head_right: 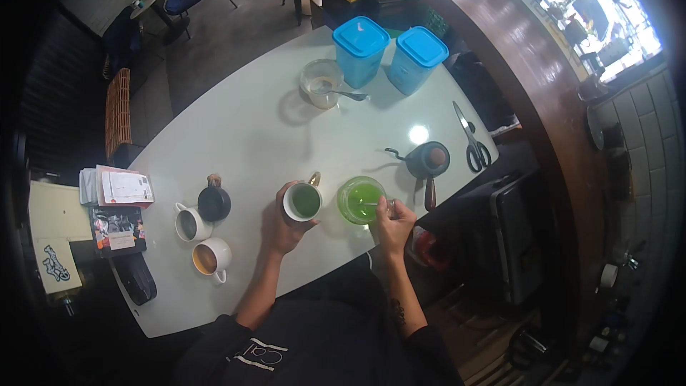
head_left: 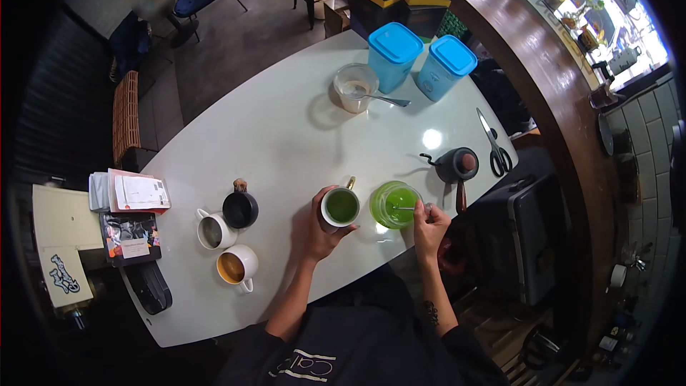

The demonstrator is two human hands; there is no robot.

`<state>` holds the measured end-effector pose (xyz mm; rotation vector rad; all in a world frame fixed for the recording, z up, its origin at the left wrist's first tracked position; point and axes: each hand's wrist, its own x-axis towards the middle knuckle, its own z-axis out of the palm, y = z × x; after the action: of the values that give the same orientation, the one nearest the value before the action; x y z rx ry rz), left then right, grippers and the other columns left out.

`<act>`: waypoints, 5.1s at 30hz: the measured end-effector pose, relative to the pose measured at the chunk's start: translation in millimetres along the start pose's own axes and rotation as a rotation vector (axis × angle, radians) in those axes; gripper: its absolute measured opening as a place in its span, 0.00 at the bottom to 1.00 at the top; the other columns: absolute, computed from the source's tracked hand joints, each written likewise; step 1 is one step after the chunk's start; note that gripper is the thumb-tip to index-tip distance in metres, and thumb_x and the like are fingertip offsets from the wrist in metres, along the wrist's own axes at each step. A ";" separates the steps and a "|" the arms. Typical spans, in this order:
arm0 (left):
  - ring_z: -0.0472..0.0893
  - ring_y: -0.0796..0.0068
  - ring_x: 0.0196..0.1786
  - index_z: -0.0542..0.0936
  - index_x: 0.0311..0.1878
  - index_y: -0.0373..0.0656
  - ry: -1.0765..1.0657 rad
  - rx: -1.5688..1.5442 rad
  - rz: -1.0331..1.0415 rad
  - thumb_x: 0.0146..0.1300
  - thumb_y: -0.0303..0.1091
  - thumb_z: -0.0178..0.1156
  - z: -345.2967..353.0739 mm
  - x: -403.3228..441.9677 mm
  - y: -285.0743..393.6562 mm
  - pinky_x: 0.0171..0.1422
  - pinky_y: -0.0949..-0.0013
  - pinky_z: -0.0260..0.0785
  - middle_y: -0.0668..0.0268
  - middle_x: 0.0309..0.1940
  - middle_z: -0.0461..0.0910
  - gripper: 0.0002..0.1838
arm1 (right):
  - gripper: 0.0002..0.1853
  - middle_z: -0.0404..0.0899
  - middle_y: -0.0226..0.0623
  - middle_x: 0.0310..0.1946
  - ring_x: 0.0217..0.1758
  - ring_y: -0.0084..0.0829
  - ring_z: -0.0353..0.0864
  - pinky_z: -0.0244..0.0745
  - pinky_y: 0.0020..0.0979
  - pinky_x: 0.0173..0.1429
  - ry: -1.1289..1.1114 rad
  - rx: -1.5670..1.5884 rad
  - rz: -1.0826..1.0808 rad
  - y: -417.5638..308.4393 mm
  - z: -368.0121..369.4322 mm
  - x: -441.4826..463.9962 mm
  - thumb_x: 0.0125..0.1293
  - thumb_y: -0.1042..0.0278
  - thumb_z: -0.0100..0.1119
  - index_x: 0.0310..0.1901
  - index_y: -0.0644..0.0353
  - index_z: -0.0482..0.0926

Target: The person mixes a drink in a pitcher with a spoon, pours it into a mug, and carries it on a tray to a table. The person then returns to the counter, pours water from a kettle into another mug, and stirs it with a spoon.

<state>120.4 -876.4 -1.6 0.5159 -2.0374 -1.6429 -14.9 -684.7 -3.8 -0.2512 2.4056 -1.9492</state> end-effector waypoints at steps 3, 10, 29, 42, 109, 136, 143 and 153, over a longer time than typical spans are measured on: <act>0.79 0.62 0.63 0.64 0.72 0.40 -0.128 0.139 -0.065 0.51 0.50 0.81 -12.9 8.5 16.4 0.69 0.60 0.71 0.58 0.60 0.78 0.51 | 0.22 0.63 0.18 0.18 0.26 0.11 0.58 0.54 0.24 0.28 0.006 0.011 0.033 -8.7 1.0 0.7 0.69 0.69 0.67 0.21 0.64 0.68; 0.66 0.56 0.75 0.59 0.75 0.37 0.009 0.021 0.024 0.54 0.45 0.74 -29.0 18.4 40.5 0.81 0.49 0.53 0.51 0.71 0.65 0.50 | 0.20 0.73 0.46 0.47 0.50 0.41 0.74 0.71 0.39 0.56 -0.142 -0.159 -0.141 -9.3 -31.6 -2.8 0.66 0.59 0.69 0.46 0.67 0.73; 0.82 0.71 0.52 0.74 0.61 0.35 -1.285 -0.364 -0.228 0.76 0.27 0.55 218.6 -196.1 96.9 0.61 0.64 0.75 0.58 0.51 0.82 0.14 | 0.12 0.82 0.38 0.36 0.45 0.34 0.84 0.80 0.37 0.55 0.749 0.986 0.583 132.2 -225.0 -393.6 0.67 0.61 0.67 0.42 0.60 0.80; 0.81 0.69 0.59 0.74 0.66 0.47 -2.277 0.311 -0.875 0.79 0.45 0.54 246.0 -515.6 12.5 0.66 0.63 0.74 0.61 0.58 0.81 0.20 | 0.22 0.73 0.46 0.50 0.54 0.40 0.76 0.79 0.42 0.62 2.127 1.521 -0.117 145.1 -185.0 -750.2 0.71 0.55 0.63 0.52 0.68 0.76; 0.83 0.53 0.49 0.81 0.52 0.38 0.572 -1.139 -0.644 0.50 0.45 0.61 -78.0 -376.4 -90.1 0.57 0.51 0.78 0.54 0.46 0.84 0.28 | 0.21 0.85 0.30 0.47 0.49 0.22 0.80 0.74 0.27 0.54 -1.112 0.143 0.538 53.2 -160.3 -155.7 0.64 0.72 0.71 0.58 0.66 0.80; 0.84 0.43 0.54 0.77 0.58 0.25 0.933 -1.511 0.037 0.61 0.52 0.52 56.7 -400.9 -114.3 0.64 0.50 0.78 0.42 0.55 0.83 0.36 | 0.57 0.71 0.56 0.60 0.62 0.58 0.75 0.73 0.49 0.62 -0.548 -0.358 -0.465 -61.9 69.0 -41.2 0.48 0.58 0.82 0.75 0.67 0.55; 0.84 0.48 0.49 0.81 0.51 0.31 1.160 -1.385 -0.045 0.60 0.46 0.53 63.0 -385.7 -98.6 0.60 0.51 0.79 0.47 0.50 0.84 0.27 | 0.52 0.79 0.53 0.54 0.58 0.56 0.80 0.76 0.50 0.59 -0.495 -0.419 -0.470 -48.0 90.0 -30.6 0.49 0.54 0.78 0.73 0.65 0.60; 0.82 0.51 0.54 0.80 0.57 0.37 1.217 -1.313 -0.167 0.56 0.44 0.57 85.1 -356.8 -40.3 0.64 0.52 0.76 0.55 0.53 0.83 0.28 | 0.43 0.86 0.53 0.48 0.51 0.51 0.88 0.81 0.45 0.57 -0.672 -0.103 -0.691 -109.2 45.7 -50.5 0.46 0.56 0.81 0.63 0.63 0.73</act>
<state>363.7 -617.0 -99.7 0.8196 0.0427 -1.6538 52.0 -743.3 89.2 -1.6177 2.0783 -1.5090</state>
